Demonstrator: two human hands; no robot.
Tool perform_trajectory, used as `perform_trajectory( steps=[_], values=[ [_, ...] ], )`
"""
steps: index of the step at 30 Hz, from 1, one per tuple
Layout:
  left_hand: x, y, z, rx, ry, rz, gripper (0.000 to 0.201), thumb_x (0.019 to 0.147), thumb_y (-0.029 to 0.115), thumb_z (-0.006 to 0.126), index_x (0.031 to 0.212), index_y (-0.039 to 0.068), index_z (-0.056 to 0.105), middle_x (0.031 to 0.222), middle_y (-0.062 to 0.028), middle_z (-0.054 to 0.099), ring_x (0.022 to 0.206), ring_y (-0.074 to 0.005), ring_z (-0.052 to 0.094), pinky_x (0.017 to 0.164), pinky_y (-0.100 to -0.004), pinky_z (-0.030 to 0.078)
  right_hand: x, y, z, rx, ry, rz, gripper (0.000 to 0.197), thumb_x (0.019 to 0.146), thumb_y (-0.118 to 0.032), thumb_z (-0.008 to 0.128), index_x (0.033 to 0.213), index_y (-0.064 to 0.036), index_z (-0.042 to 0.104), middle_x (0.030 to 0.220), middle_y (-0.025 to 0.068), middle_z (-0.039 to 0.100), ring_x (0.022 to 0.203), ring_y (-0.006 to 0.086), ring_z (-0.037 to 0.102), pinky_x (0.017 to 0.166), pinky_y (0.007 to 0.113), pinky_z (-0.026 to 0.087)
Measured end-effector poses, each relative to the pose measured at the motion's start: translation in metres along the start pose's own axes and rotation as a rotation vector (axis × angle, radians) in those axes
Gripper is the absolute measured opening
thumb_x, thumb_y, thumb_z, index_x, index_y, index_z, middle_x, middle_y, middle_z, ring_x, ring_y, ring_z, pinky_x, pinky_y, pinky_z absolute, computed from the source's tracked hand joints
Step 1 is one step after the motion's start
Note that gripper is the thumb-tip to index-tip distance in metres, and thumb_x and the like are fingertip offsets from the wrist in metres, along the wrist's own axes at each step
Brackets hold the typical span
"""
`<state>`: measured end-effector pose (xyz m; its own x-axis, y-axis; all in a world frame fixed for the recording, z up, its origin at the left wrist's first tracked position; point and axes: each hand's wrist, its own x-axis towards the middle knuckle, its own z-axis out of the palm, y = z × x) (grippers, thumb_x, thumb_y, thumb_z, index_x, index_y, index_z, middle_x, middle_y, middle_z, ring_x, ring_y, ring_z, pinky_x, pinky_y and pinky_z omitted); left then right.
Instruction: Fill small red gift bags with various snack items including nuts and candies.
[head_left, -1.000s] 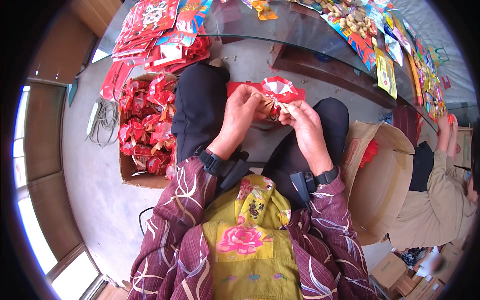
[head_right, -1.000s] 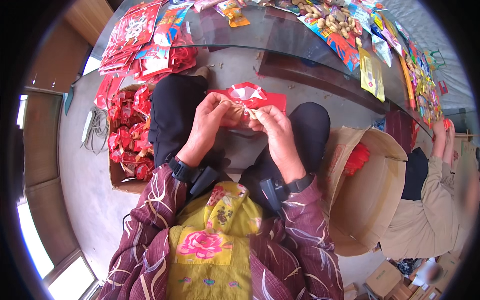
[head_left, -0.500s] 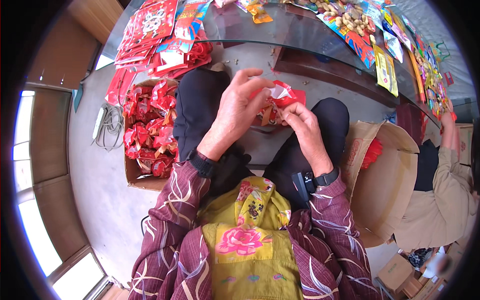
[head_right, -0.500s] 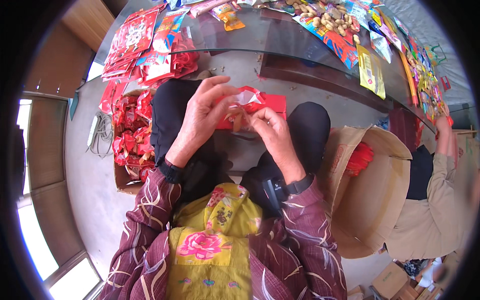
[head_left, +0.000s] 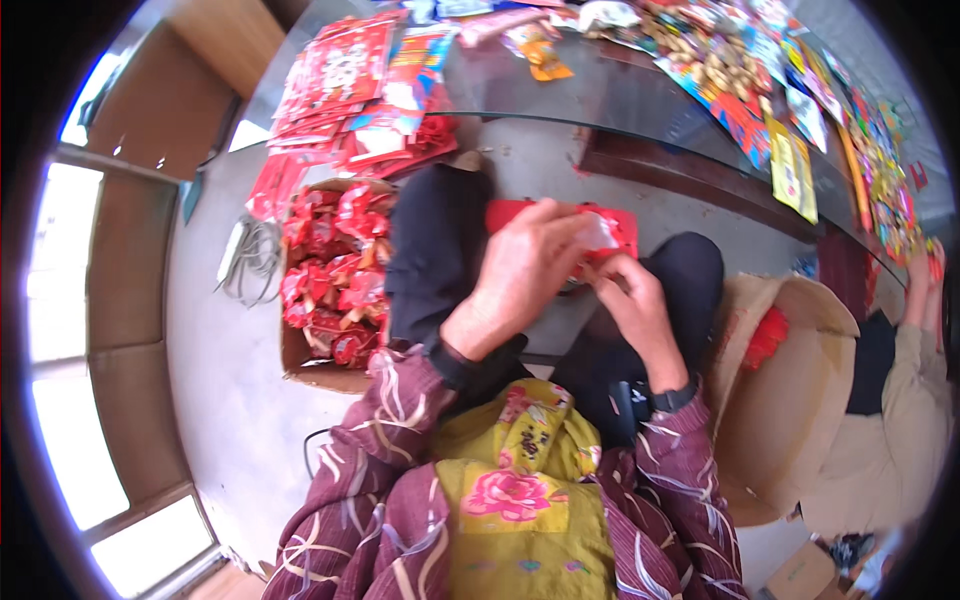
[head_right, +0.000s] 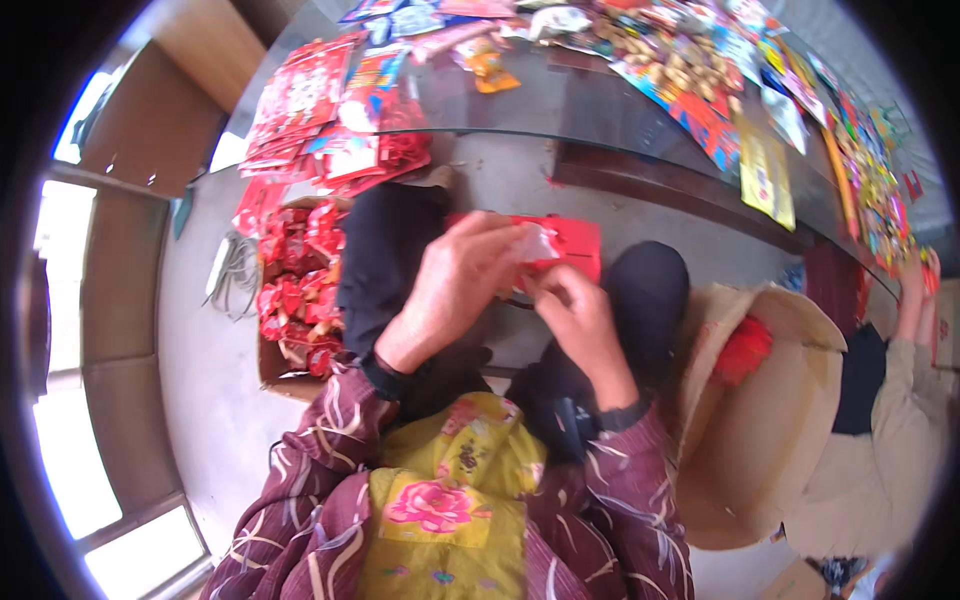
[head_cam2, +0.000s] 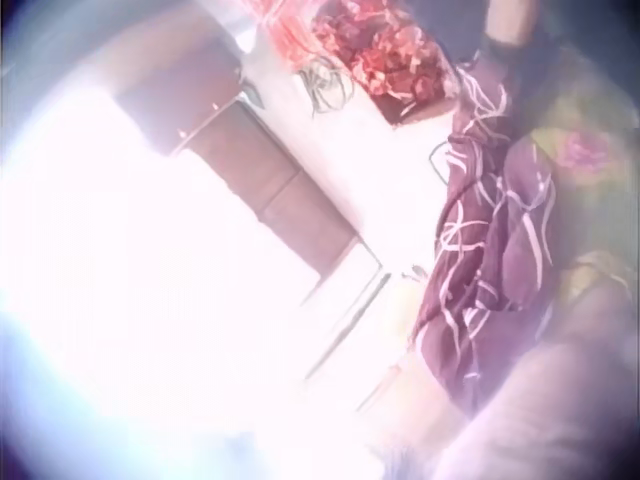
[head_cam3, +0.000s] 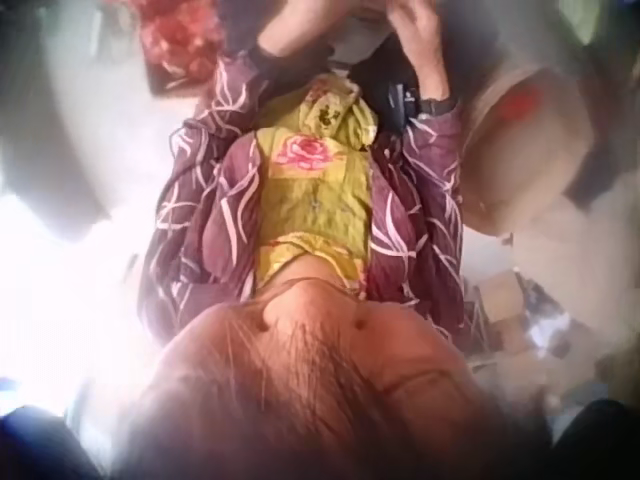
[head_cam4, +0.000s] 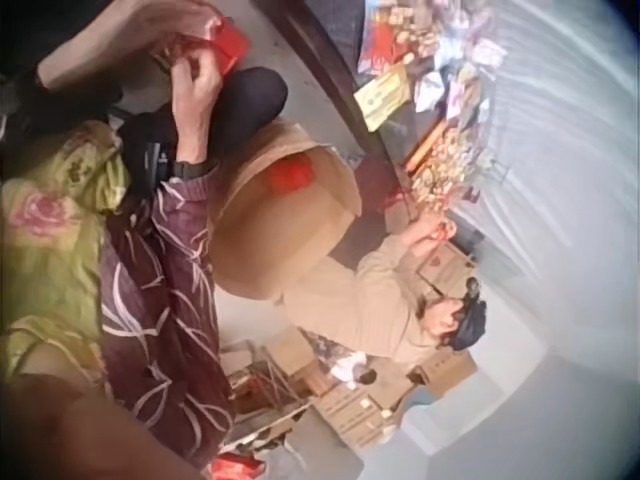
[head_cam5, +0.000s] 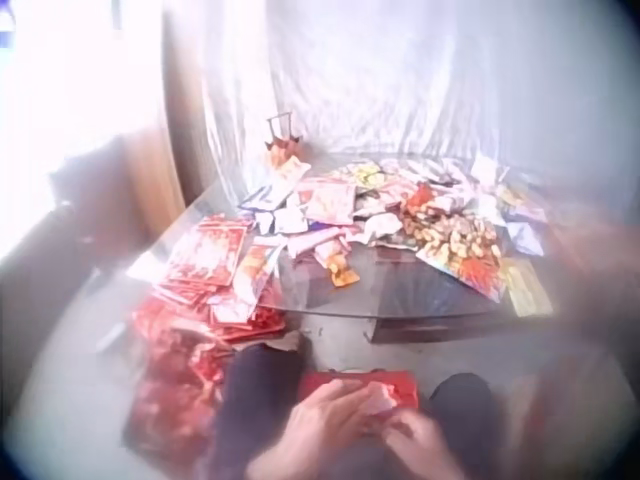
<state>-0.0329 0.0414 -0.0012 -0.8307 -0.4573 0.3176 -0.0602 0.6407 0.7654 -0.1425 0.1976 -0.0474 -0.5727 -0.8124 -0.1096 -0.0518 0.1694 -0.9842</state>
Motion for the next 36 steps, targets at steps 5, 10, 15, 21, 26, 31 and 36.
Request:
perform_trajectory(
  steps=[5, 10, 15, 21, 26, 31, 36],
  values=[
    [-0.009, 0.015, -0.006, -0.061, 0.152, 0.109, 0.036, 0.08, 0.002, 0.073, 0.116, 0.003, 0.069, 0.106, -0.0151, 0.065, 0.091, -0.0315, 0.066, 0.075, -0.036, 0.055, -0.004, 0.006, -0.014, 0.123, 0.153, -0.06, 0.026, 0.103, -0.022, 0.05, 0.093, -0.0007, 0.063, 0.087, 0.0025, 0.063, 0.081, 0.0105, 0.058, 0.078, 0.025, 0.047],
    [-0.016, 0.046, -0.057, -0.141, 0.228, 0.135, 0.038, 0.08, 0.001, 0.074, 0.118, 0.004, 0.069, 0.11, -0.0136, 0.066, 0.095, -0.0281, 0.067, 0.079, -0.0343, 0.054, 0.0, 0.017, -0.025, 0.345, 0.241, 0.042, 0.031, 0.106, -0.026, 0.047, 0.086, -0.0044, 0.058, 0.084, 0.0053, 0.063, 0.076, 0.0134, 0.059, 0.074, 0.028, 0.048],
    [-0.036, 0.073, -0.143, -0.069, 0.324, 0.066, 0.029, 0.082, 0.002, 0.067, 0.111, -0.001, 0.072, 0.111, -0.016, 0.066, 0.096, -0.0251, 0.066, 0.082, -0.0322, 0.052, 0.003, 0.007, -0.018, 0.364, 0.244, 0.123, 0.032, 0.106, -0.028, 0.046, 0.087, -0.0047, 0.058, 0.083, 0.0059, 0.063, 0.074, 0.014, 0.058, 0.072, 0.028, 0.048],
    [-0.084, 0.073, -0.211, 0.053, 0.689, -0.031, 0.03, 0.095, 0.019, 0.06, 0.108, -0.007, 0.07, 0.116, -0.017, 0.064, 0.104, -0.0215, 0.061, 0.093, -0.0318, 0.046, 0.014, 0.014, -0.011, 0.372, 0.142, 0.148, 0.03, 0.106, -0.028, 0.048, 0.09, -0.006, 0.059, 0.086, 0.0057, 0.062, 0.078, 0.014, 0.059, 0.075, 0.029, 0.048],
    [-0.118, 0.059, -0.232, 0.275, 0.707, -0.23, 0.02, 0.094, 0.007, 0.061, 0.106, -0.005, 0.072, 0.107, -0.0117, 0.067, 0.092, -0.0147, 0.062, 0.08, -0.0256, 0.048, 0.02, 0.015, -0.008, 0.359, 0.129, 0.164, 0.03, 0.105, -0.028, 0.05, 0.09, -0.0049, 0.06, 0.086, 0.0061, 0.063, 0.077, 0.0147, 0.059, 0.075, 0.029, 0.049],
    [-0.159, 0.02, -0.243, 0.24, 0.714, -0.512, 0.016, 0.095, 0.002, 0.062, 0.106, -0.001, 0.073, 0.102, -0.005, 0.067, 0.082, -0.0075, 0.06, 0.069, -0.0217, 0.05, 0.023, 0.016, -0.005, 0.335, 0.122, 0.186, 0.031, 0.105, -0.028, 0.05, 0.089, -0.0039, 0.059, 0.086, 0.0074, 0.063, 0.075, 0.0152, 0.058, 0.074, 0.029, 0.048],
    [-0.201, -0.029, -0.243, 0.103, 0.718, -0.606, 0.017, 0.097, 0.005, 0.06, 0.106, -0.004, 0.072, 0.105, -0.0044, 0.068, 0.078, -0.0084, 0.065, 0.067, -0.0208, 0.053, 0.025, 0.014, 0.0, 0.326, 0.114, 0.206, 0.031, 0.104, -0.028, 0.051, 0.088, -0.0039, 0.059, 0.086, 0.0074, 0.063, 0.075, 0.0152, 0.058, 0.073, 0.029, 0.048]
  ],
)
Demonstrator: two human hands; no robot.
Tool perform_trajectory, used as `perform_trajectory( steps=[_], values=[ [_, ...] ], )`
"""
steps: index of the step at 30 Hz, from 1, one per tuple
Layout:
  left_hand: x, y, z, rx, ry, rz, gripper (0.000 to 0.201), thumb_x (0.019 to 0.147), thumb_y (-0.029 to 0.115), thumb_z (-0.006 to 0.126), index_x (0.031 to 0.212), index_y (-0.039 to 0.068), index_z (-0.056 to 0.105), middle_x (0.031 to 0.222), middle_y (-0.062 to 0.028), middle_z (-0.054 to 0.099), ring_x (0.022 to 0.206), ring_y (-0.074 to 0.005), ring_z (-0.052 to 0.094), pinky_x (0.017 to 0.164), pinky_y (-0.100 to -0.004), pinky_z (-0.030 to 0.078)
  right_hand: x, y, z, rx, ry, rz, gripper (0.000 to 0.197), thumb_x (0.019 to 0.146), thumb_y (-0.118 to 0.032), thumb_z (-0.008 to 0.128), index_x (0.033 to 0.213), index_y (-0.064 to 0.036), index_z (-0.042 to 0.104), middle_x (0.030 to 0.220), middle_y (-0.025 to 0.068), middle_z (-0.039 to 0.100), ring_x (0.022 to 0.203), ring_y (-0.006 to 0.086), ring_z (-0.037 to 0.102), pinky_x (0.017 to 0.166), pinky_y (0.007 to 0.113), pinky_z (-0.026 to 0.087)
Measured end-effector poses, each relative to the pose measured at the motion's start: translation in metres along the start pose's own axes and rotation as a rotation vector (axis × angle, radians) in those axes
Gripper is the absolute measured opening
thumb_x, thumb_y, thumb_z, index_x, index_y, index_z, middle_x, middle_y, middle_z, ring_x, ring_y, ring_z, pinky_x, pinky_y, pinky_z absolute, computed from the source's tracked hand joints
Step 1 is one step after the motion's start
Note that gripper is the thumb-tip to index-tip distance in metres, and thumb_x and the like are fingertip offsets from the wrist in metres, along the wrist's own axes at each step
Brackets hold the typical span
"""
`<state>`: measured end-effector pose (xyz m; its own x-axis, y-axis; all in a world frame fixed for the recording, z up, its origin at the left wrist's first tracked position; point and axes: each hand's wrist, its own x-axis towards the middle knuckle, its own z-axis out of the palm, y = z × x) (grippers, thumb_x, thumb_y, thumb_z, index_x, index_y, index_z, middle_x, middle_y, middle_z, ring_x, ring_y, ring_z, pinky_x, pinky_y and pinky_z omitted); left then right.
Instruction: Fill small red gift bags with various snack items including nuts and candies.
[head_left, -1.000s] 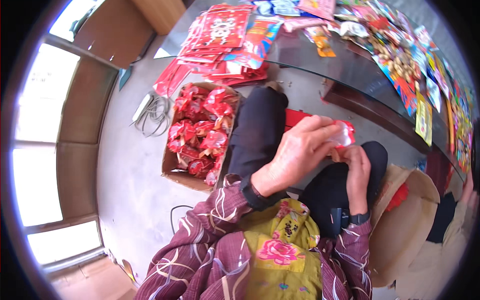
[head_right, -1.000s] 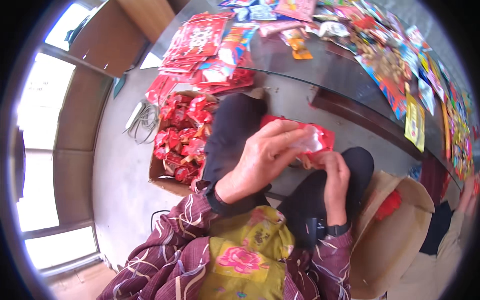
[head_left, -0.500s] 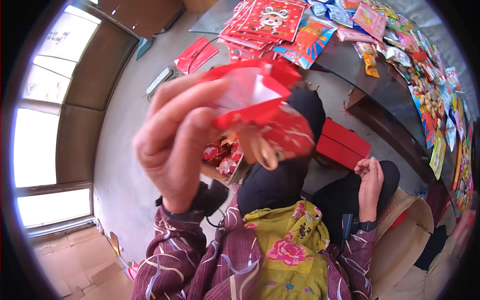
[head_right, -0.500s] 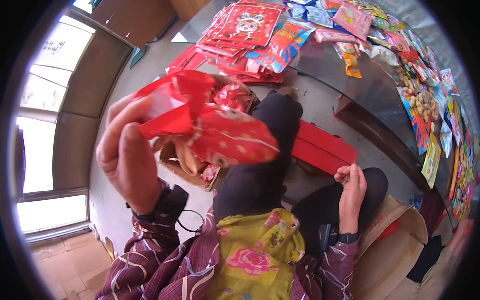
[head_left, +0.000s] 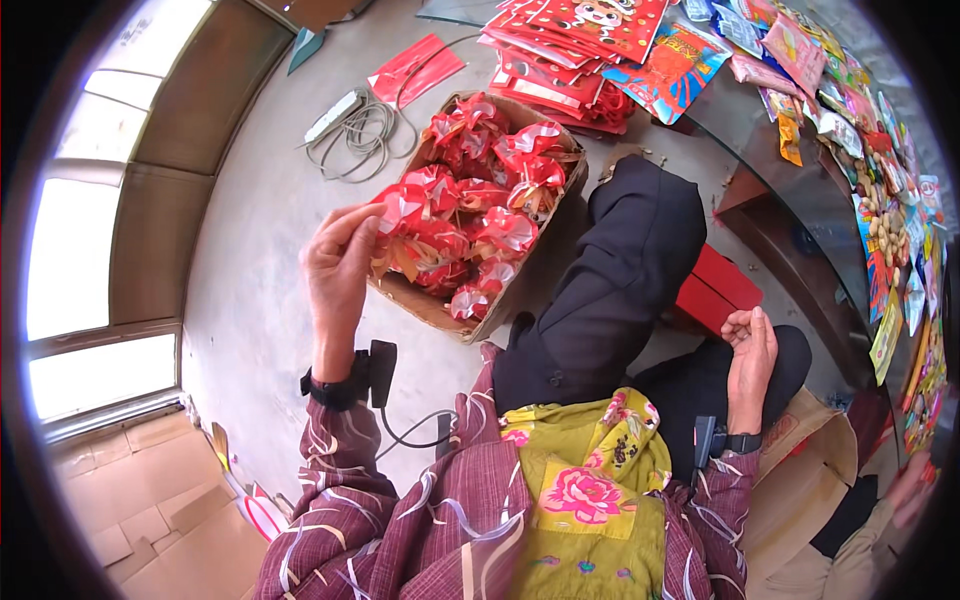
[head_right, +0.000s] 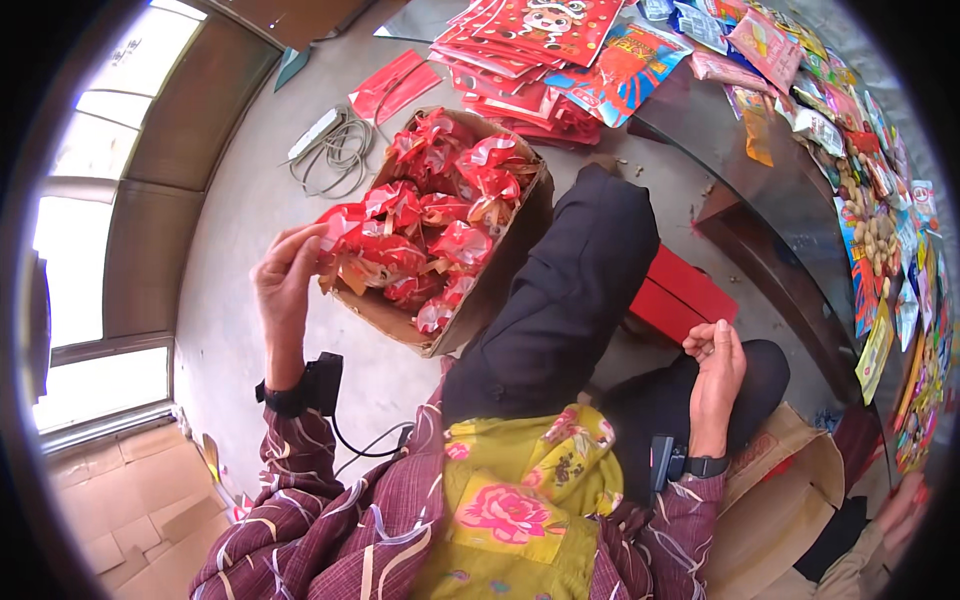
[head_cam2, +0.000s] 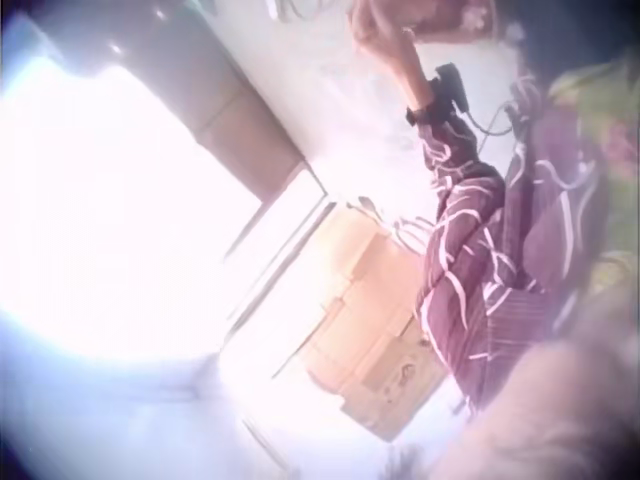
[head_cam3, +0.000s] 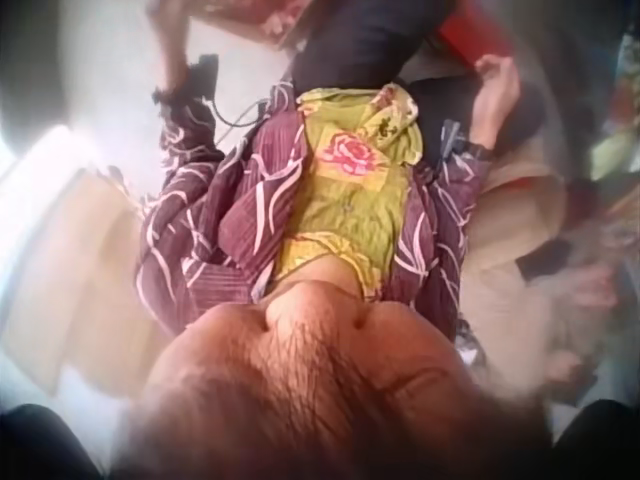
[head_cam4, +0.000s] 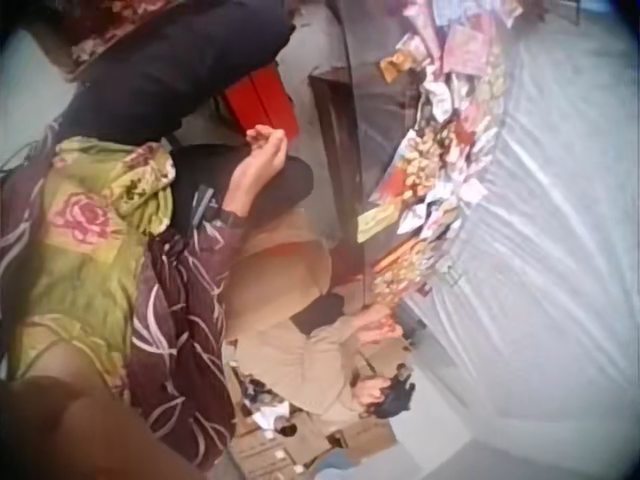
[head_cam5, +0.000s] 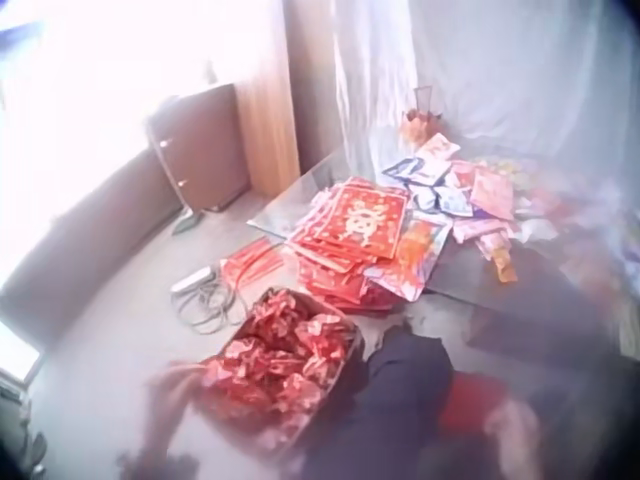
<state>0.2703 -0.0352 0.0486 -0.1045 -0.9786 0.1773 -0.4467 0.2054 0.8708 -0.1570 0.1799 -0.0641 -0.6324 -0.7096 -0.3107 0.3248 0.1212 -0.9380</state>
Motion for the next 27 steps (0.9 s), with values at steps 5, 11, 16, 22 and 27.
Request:
perform_trajectory(
  steps=[5, 11, 16, 22, 27],
  values=[
    [0.007, -0.065, 0.023, 0.111, -0.111, -0.172, 0.018, 0.094, 0.009, 0.065, 0.104, -0.004, 0.073, 0.094, -0.0063, 0.07, 0.075, -0.012, 0.069, 0.066, -0.0243, 0.055, 0.003, 0.003, 0.0, -0.01, -0.007, 0.013, 0.028, 0.104, -0.028, 0.052, 0.091, -0.0049, 0.06, 0.085, 0.0063, 0.063, 0.076, 0.0146, 0.059, 0.074, 0.029, 0.049],
    [0.013, -0.152, 0.055, 0.202, -0.035, -0.253, 0.028, 0.089, 0.015, 0.069, 0.11, -0.003, 0.071, 0.099, -0.014, 0.07, 0.081, -0.0194, 0.072, 0.07, -0.0305, 0.057, 0.001, 0.003, 0.0, -0.032, 0.018, 0.027, 0.028, 0.104, -0.028, 0.052, 0.09, -0.0051, 0.06, 0.085, 0.0065, 0.063, 0.076, 0.0146, 0.059, 0.074, 0.029, 0.049],
    [0.014, -0.199, 0.037, 0.321, -0.049, -0.269, 0.042, 0.088, 0.015, 0.068, 0.127, 0.0, 0.061, 0.113, -0.0159, 0.066, 0.096, -0.0202, 0.067, 0.075, -0.0307, 0.055, 0.001, 0.006, -0.001, -0.024, 0.028, 0.038, 0.029, 0.104, -0.029, 0.052, 0.089, -0.0052, 0.059, 0.085, 0.0064, 0.062, 0.076, 0.0146, 0.058, 0.074, 0.029, 0.048],
    [0.0, -0.184, 0.052, -0.078, 0.154, -0.356, 0.049, 0.097, 0.026, 0.062, 0.138, 0.002, 0.051, 0.108, -0.0102, 0.065, 0.085, -0.0151, 0.066, 0.067, -0.0261, 0.054, -0.001, 0.005, 0.0, -0.049, 0.028, 0.033, 0.029, 0.104, -0.029, 0.052, 0.089, -0.0051, 0.06, 0.085, 0.0062, 0.063, 0.075, 0.0142, 0.059, 0.073, 0.028, 0.048],
    [-0.021, -0.188, 0.047, -0.141, 0.109, -0.693, 0.052, 0.1, 0.042, 0.054, 0.139, 0.009, 0.051, 0.115, -0.0081, 0.065, 0.073, -0.0122, 0.067, 0.053, -0.0207, 0.046, -0.001, 0.005, 0.002, -0.059, 0.049, 0.041, 0.031, 0.105, -0.027, 0.051, 0.086, -0.004, 0.06, 0.083, 0.0057, 0.063, 0.073, 0.0138, 0.059, 0.072, 0.028, 0.048]
  ],
)
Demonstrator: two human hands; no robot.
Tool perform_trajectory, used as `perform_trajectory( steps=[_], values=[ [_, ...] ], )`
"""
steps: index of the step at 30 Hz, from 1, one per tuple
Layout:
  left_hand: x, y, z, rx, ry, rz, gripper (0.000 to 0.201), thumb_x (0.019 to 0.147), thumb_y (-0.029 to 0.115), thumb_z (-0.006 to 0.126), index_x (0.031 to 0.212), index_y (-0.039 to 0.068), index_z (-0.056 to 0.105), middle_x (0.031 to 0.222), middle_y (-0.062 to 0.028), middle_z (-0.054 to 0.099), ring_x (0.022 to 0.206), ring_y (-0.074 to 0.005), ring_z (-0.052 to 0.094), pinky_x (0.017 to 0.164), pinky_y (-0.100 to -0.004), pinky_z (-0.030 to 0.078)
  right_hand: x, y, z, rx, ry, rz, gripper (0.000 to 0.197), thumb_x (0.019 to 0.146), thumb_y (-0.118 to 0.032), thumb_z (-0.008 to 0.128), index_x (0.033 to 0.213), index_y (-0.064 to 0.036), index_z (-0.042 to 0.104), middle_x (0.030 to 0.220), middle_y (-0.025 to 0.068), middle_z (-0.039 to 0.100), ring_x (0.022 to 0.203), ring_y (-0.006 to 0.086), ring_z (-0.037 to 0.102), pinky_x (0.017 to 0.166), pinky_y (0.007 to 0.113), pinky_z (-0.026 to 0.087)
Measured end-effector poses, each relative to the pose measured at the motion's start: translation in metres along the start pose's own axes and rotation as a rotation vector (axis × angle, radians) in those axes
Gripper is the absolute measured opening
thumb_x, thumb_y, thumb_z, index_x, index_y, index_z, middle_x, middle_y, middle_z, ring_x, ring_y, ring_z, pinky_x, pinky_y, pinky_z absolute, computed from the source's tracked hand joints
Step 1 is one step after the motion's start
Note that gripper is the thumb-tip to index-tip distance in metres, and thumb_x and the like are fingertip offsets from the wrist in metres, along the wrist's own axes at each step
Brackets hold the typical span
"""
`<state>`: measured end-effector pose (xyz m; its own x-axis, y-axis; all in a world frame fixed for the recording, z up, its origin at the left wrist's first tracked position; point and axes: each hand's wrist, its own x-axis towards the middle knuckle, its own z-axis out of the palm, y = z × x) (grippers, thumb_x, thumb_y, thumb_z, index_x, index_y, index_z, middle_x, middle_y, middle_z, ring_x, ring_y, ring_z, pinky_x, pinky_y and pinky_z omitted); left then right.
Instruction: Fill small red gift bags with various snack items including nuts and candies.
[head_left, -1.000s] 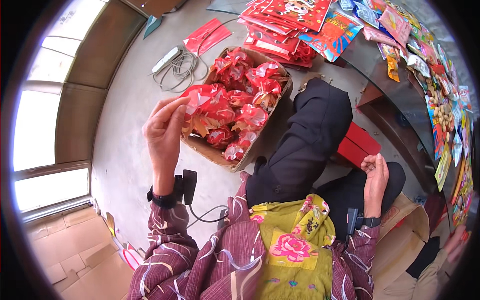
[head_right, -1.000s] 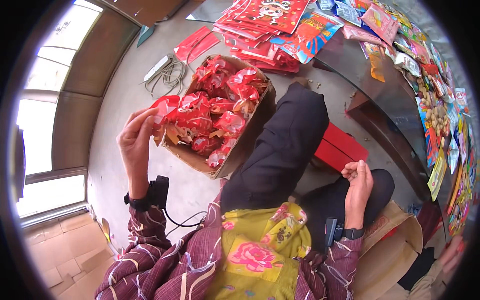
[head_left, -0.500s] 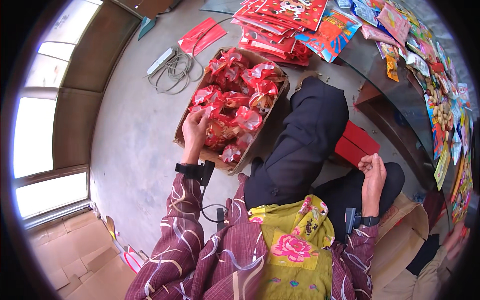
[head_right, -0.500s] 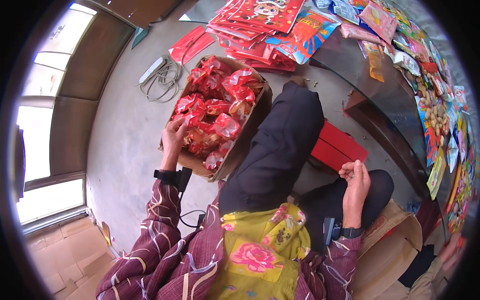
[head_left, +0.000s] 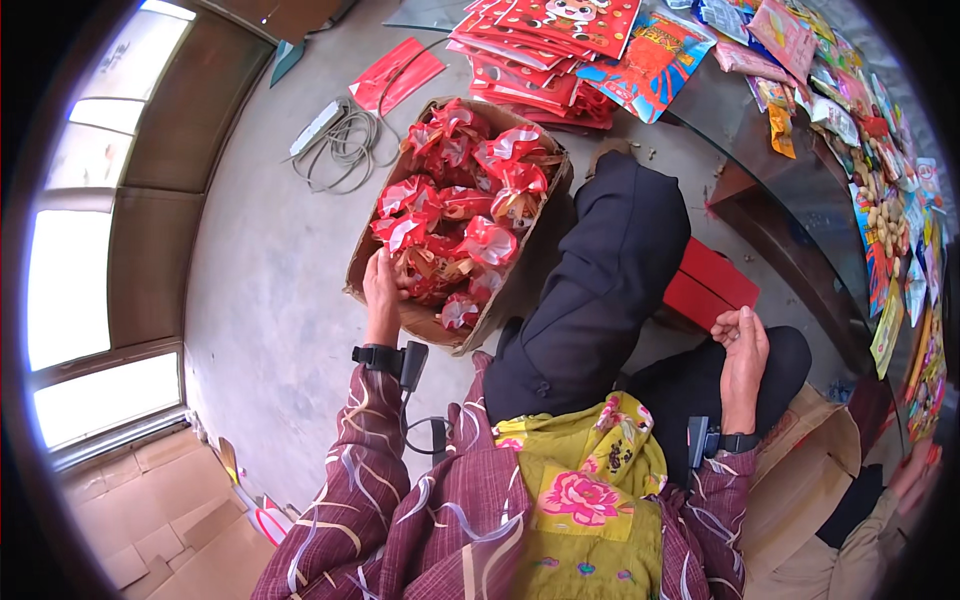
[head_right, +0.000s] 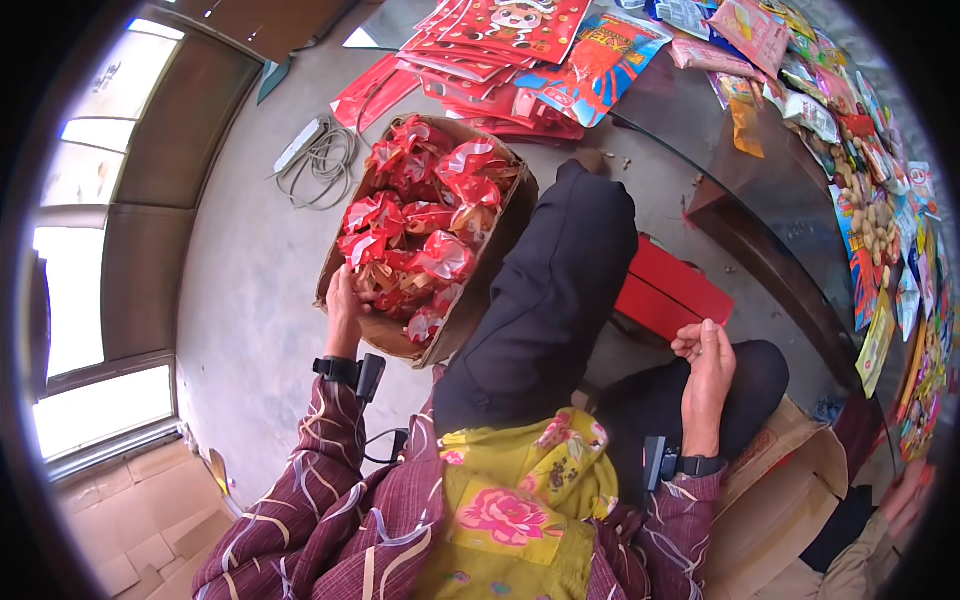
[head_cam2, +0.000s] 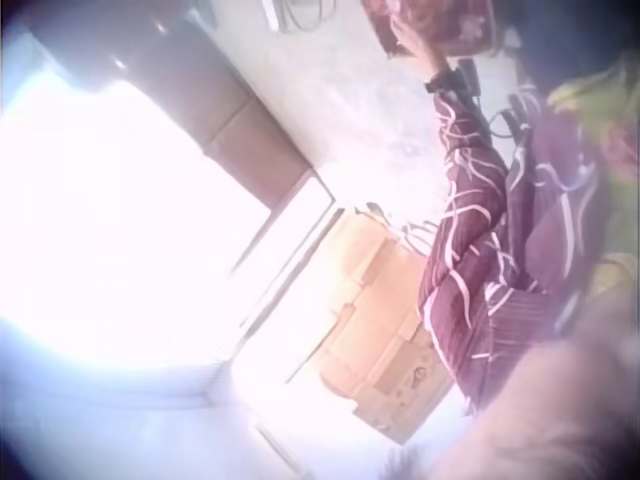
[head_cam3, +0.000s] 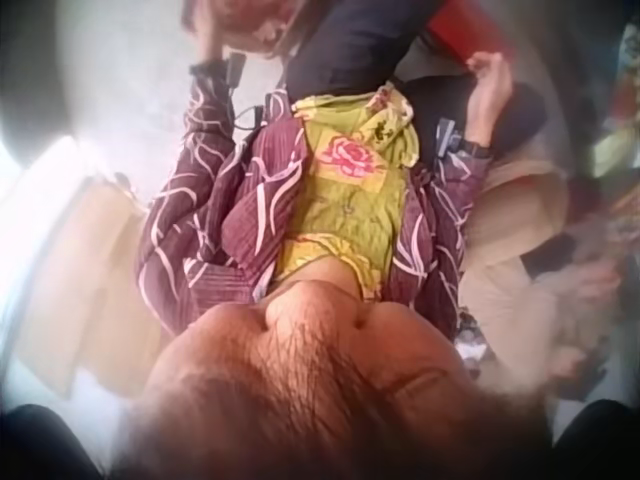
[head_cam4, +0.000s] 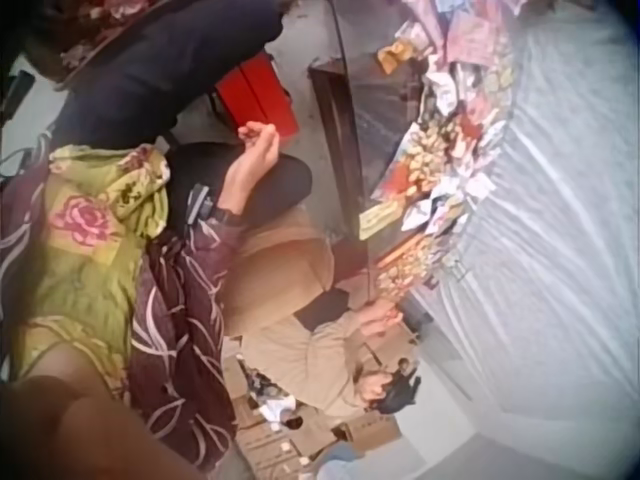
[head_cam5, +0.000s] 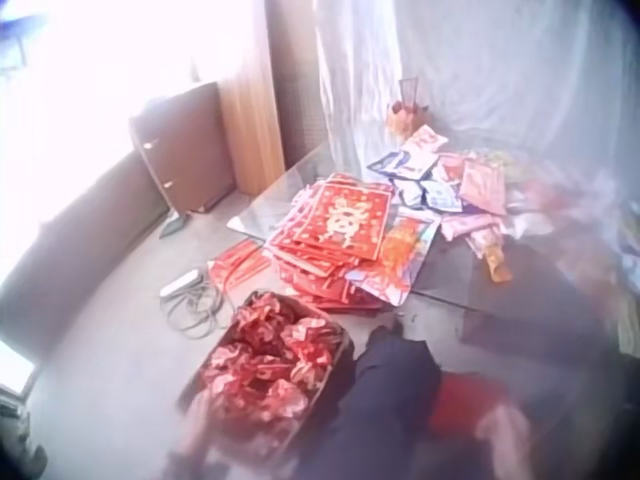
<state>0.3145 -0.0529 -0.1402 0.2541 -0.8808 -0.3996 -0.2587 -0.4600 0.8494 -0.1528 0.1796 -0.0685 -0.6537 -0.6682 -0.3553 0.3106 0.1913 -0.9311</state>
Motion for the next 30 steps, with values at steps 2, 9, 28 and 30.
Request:
perform_trajectory(
  steps=[2, 9, 28, 30],
  values=[
    [-0.016, 0.014, 0.012, -0.115, -0.059, -0.048, 0.054, 0.098, 0.044, 0.056, 0.138, 0.009, 0.05, 0.112, -0.0065, 0.065, 0.074, -0.0122, 0.067, 0.054, -0.0209, 0.047, 0.001, 0.0, 0.0, -0.008, -0.009, 0.01, 0.031, 0.105, -0.027, 0.051, 0.086, -0.0046, 0.06, 0.083, 0.0054, 0.063, 0.073, 0.0137, 0.059, 0.072, 0.028, 0.048],
    [0.012, -0.018, 0.034, 0.258, -0.107, 0.311, 0.048, 0.079, 0.032, 0.078, 0.113, 0.001, 0.063, 0.096, -0.0124, 0.071, 0.082, -0.0238, 0.068, 0.075, -0.0339, 0.051, 0.001, -0.001, 0.004, -0.018, -0.024, 0.021, 0.03, 0.104, -0.028, 0.051, 0.086, -0.0058, 0.061, 0.083, 0.0048, 0.064, 0.074, 0.0131, 0.06, 0.072, 0.028, 0.047],
    [0.049, -0.018, 0.05, 0.585, -0.208, 0.63, 0.034, 0.077, 0.016, 0.077, 0.107, 0.003, 0.067, 0.101, -0.02, 0.069, 0.093, -0.0364, 0.068, 0.08, -0.0433, 0.052, 0.001, 0.002, -0.003, -0.037, 0.004, 0.042, 0.03, 0.105, -0.028, 0.049, 0.087, -0.0072, 0.061, 0.081, 0.0028, 0.063, 0.071, 0.0111, 0.059, 0.069, 0.026, 0.047],
    [0.028, 0.0, 0.056, 0.57, -0.295, 0.525, 0.032, 0.081, 0.012, 0.072, 0.11, 0.003, 0.066, 0.099, -0.0202, 0.07, 0.089, -0.0361, 0.069, 0.077, -0.042, 0.053, -0.001, 0.004, -0.01, -0.027, 0.025, 0.053, 0.032, 0.104, -0.03, 0.051, 0.087, -0.0061, 0.061, 0.08, 0.0034, 0.064, 0.071, 0.0112, 0.06, 0.068, 0.026, 0.047]
  ],
)
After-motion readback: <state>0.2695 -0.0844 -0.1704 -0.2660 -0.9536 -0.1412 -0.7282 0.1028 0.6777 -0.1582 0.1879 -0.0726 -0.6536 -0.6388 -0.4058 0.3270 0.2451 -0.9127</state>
